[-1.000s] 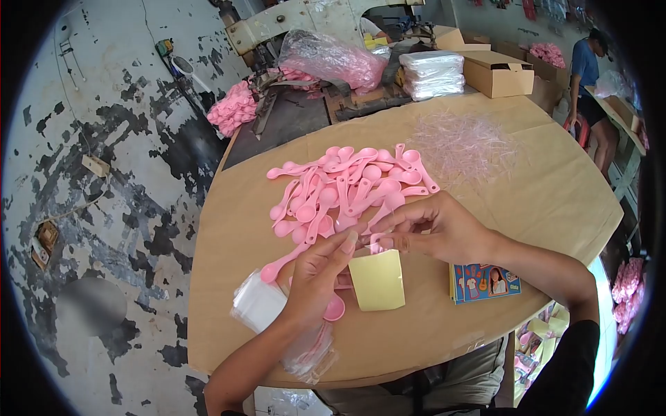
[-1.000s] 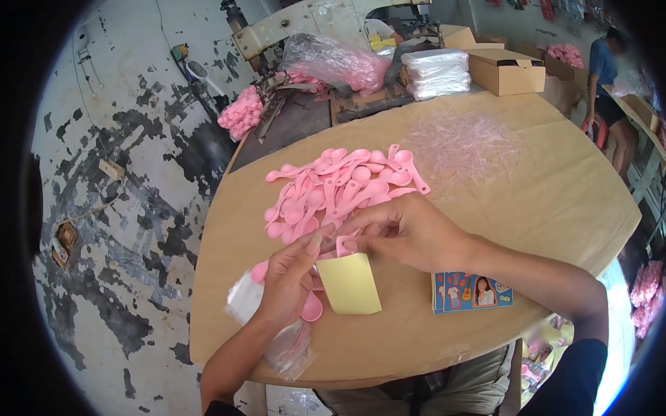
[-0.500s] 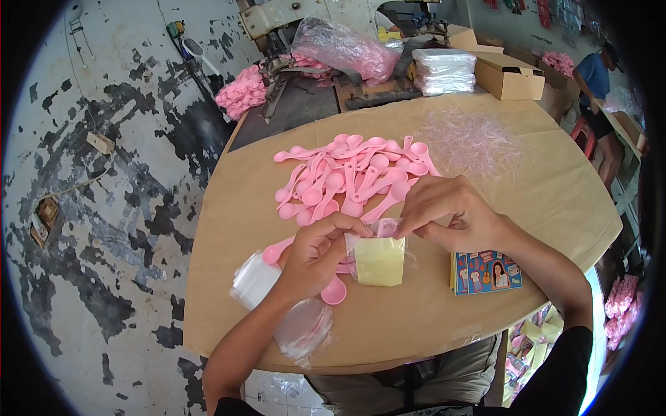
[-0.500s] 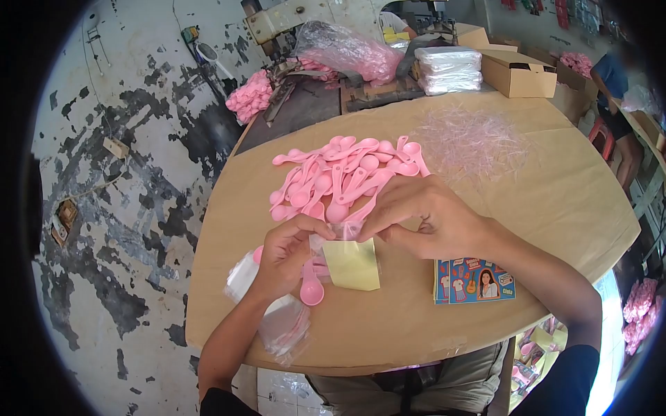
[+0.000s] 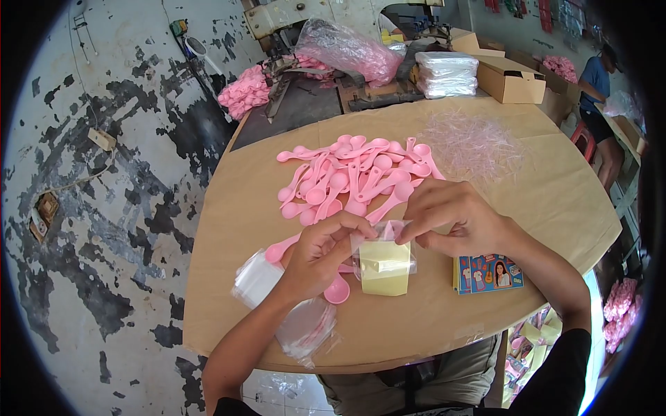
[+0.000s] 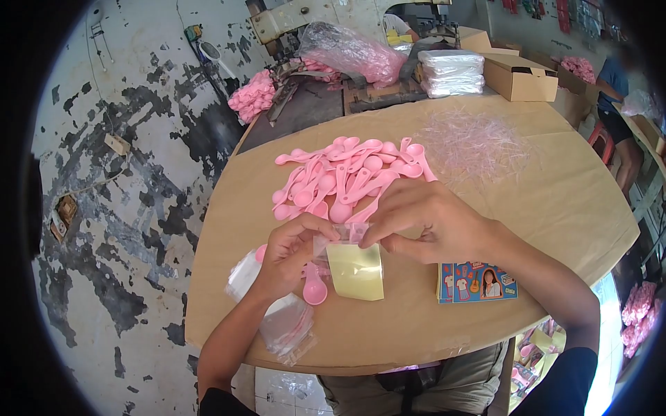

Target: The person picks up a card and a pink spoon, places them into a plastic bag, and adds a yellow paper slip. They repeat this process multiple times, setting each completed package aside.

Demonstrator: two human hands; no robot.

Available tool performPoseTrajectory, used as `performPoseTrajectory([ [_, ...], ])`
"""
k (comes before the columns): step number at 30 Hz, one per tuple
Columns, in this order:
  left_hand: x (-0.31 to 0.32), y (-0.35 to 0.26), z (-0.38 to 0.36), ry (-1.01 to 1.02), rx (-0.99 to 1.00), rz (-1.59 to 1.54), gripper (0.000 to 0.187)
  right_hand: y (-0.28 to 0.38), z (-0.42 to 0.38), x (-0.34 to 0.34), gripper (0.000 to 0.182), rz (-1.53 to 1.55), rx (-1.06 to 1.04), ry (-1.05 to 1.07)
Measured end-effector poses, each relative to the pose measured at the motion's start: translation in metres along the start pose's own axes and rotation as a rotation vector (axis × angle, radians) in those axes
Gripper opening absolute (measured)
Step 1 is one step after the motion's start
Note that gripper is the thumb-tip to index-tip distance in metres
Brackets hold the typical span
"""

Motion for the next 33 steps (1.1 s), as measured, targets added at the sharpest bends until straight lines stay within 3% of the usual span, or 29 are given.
performPoseTrajectory([
  [12,-0.001,0.005,-0.004,0.116,-0.099,-0.297,0.011,0.003,-0.001,0.000,0.026,-0.096,-0.093,0.060],
  [14,0.002,0.005,-0.003,0.122,-0.046,-0.125,0.006,0.004,-0.001,0.000,0.025,-0.118,-0.105,0.062],
  [17,0.007,0.006,-0.001,0.089,-0.087,-0.078,0.014,0.007,-0.002,-0.001,0.021,-0.191,-0.093,0.071],
  [20,0.008,0.009,-0.001,0.050,-0.102,-0.110,0.019,0.007,-0.003,-0.009,0.028,-0.360,-0.126,0.046],
  [23,0.009,0.006,-0.002,0.047,-0.064,-0.099,0.022,0.006,-0.002,-0.019,0.033,-0.309,0.030,-0.140],
  [26,0.009,0.005,-0.002,0.071,-0.028,-0.083,0.026,0.037,0.011,-0.006,0.038,0.031,0.306,0.007],
  [29,0.013,-0.005,-0.001,0.033,0.028,-0.165,0.036,0.032,0.012,0.003,0.037,0.118,0.515,0.129],
  [31,0.003,-0.005,0.000,-0.031,0.019,-0.185,0.051,0.038,0.011,-0.011,0.039,0.135,0.542,0.041],
  [33,-0.022,-0.003,0.002,-0.046,0.045,0.018,0.043,0.040,0.003,-0.035,0.041,0.102,0.588,-0.065],
])
Point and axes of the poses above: each hand's wrist, its own z-axis towards the middle knuckle, its own x-axis out of the palm, y = z × x, the point moved 3 cm from there along z, towards the middle knuckle, and after that the axes turned 8 degrees about y, right-handed, at the moved point
